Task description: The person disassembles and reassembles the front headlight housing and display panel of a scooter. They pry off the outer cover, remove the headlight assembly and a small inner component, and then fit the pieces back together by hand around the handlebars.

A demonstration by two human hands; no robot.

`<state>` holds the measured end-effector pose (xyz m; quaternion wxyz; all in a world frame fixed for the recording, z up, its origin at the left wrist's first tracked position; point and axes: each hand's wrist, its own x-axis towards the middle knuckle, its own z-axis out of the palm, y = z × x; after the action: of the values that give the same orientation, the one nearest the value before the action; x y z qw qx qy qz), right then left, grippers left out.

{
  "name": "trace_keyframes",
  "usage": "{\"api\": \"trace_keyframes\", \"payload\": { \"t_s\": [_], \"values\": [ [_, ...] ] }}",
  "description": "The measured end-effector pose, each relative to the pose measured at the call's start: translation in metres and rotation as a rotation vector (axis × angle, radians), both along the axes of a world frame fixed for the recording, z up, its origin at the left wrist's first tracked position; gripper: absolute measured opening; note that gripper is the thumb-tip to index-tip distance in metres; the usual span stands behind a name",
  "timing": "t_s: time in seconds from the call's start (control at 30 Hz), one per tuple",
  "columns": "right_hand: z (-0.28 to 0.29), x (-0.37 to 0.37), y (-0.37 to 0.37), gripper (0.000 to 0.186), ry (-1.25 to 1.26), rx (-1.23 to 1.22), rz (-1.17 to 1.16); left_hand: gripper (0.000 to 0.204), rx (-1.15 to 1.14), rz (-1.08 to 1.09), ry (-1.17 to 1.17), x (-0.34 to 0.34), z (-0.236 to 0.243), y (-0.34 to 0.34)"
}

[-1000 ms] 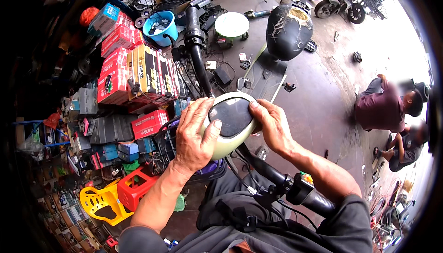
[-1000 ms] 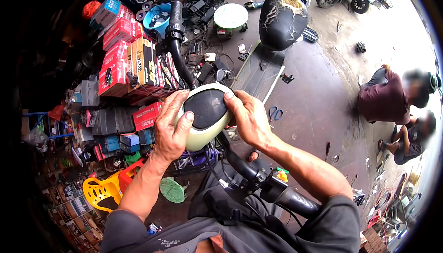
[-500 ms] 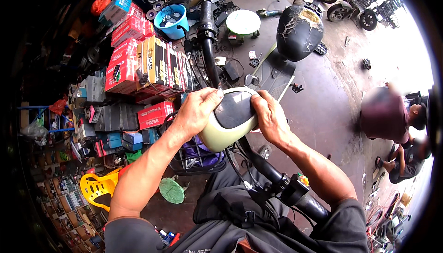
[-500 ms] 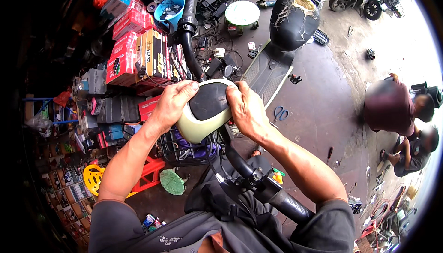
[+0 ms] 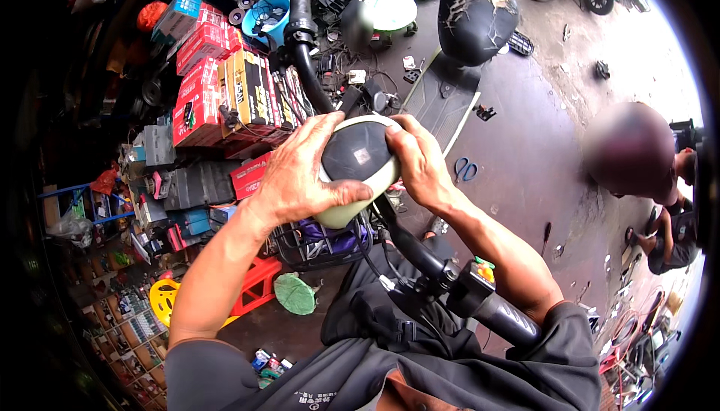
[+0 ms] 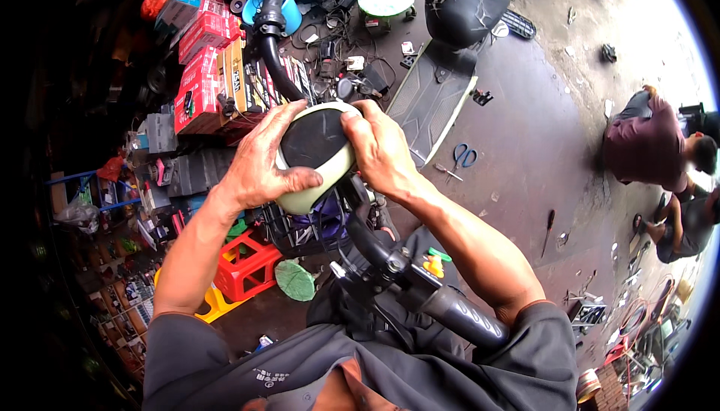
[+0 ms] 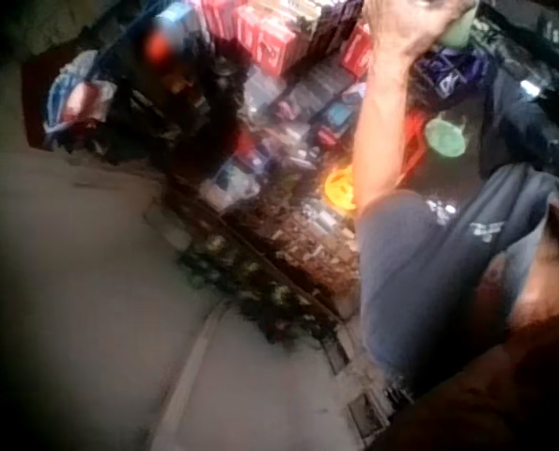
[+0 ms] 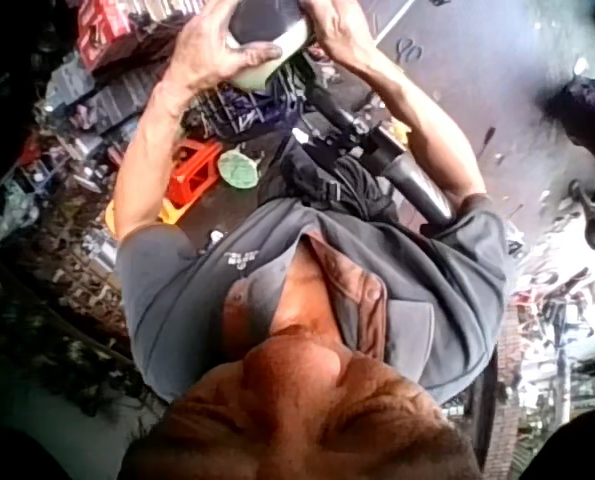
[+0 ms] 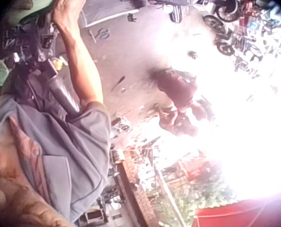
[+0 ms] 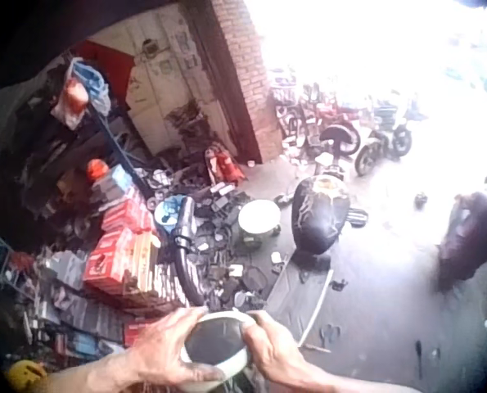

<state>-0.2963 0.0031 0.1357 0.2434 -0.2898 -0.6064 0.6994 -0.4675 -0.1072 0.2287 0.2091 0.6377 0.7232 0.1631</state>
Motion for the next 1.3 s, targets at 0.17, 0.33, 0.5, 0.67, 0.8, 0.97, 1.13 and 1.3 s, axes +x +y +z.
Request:
{"api": "trace_keyframes", "payload": {
  "t_s": [0.17, 0.33, 0.5, 0.67, 0.8, 0.97, 1.13, 1.3],
  "values": [
    [-0.006, -0.006, -0.006, 0.039, 0.055, 0.002, -0.057, 0.125, -0.257, -0.034, 0.303, 0.026, 0.021, 0.008],
    [-0.005, -0.009, -0.007, 0.039, 0.045, -0.056, -0.117, 0.123, -0.28, 0.033, 0.334, 0.035, 0.019, 0.014],
    [-0.002, -0.001, -0.007, 0.049, 0.108, -0.272, -0.045, 0.124, -0.327, 0.034, 0.443, 0.041, 0.019, 0.014],
    [0.007, 0.012, -0.038, 0.096, 0.289, -0.482, -0.102, 0.117, -0.39, 0.066, 0.357, 0.044, 0.028, 0.019],
    [0.005, 0.0, -0.051, 0.096, 0.395, -0.521, -0.168, 0.115, -0.264, 0.011, 0.39, 0.043, 0.017, 0.014],
    [0.01, 0.0, -0.048, 0.091, 0.398, -0.553, -0.129, 0.114, -0.192, -0.011, 0.398, 0.038, 0.014, 0.014],
    [-0.008, -0.004, -0.053, 0.096, 0.292, -0.384, -0.164, 0.115, -0.229, -0.034, 0.392, 0.035, 0.016, 0.014],
    [-0.008, -0.002, -0.05, 0.092, 0.29, -0.408, -0.144, 0.113, -0.222, -0.06, 0.413, 0.036, 0.016, 0.018]
  ]
}}
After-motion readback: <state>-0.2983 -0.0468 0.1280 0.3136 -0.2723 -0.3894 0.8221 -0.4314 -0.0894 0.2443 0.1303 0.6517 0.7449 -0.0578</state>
